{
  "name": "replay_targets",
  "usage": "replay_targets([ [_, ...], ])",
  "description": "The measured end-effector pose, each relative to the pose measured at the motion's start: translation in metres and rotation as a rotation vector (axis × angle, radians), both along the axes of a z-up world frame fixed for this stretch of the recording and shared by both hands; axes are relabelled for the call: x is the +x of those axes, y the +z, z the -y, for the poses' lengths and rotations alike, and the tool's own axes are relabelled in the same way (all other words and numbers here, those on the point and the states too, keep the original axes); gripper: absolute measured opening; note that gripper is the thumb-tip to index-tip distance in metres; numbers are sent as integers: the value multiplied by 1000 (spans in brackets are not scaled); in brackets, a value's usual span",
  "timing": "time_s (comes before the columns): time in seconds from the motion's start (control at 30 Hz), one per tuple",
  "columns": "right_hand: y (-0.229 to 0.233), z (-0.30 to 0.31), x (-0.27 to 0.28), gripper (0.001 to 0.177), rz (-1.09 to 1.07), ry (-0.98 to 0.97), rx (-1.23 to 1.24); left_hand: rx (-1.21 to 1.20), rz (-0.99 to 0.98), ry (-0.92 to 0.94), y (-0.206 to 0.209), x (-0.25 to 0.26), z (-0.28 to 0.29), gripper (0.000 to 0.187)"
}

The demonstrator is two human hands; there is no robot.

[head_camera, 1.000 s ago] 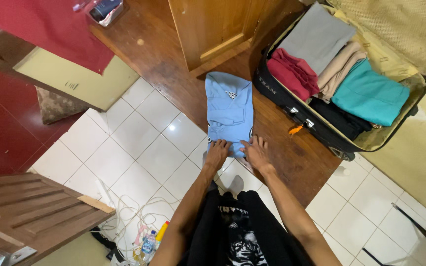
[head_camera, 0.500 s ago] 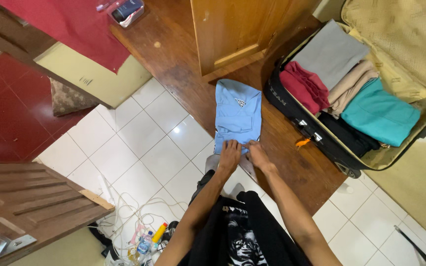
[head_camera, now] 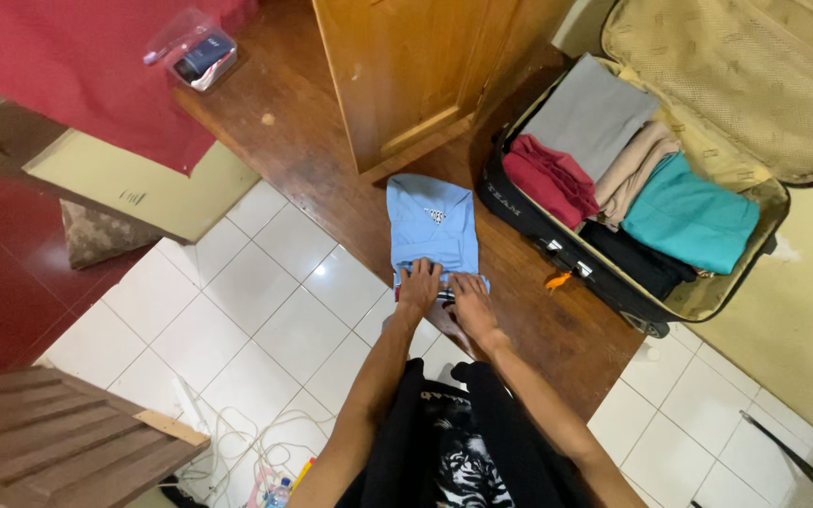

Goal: The person folds several shirts and places them into an open suitcase. They retrieve shirts from a wooden wardrobe, fold them on a wooden bench, and arrange them neatly inside the suitcase.

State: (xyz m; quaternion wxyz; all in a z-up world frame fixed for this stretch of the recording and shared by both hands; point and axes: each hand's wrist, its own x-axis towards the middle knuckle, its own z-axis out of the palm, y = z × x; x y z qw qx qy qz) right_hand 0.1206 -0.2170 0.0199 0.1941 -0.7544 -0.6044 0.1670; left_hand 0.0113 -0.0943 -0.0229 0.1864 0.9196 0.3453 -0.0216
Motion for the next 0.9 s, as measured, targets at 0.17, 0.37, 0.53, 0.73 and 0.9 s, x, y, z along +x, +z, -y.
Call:
replay_targets([
  [0.17,-13,-10,9,63,51,10,38,290,-32,103,8,-2,31,35],
  [0.37,-15,-34,38,52,-191,10,-92,146,279,-54,10,-22,12,63],
  [0.53,2,-59,46,49,-309,-128,-313,25,231,-132,-1,-24,-20,59],
  [0.73,9,-65,12,30,97,-151,25,-434,-46,-29,-6,20,-80,51],
  [0.9,13,-71,32,44,55,-51,-98,-352,-64,177,-4,39,-75,78],
])
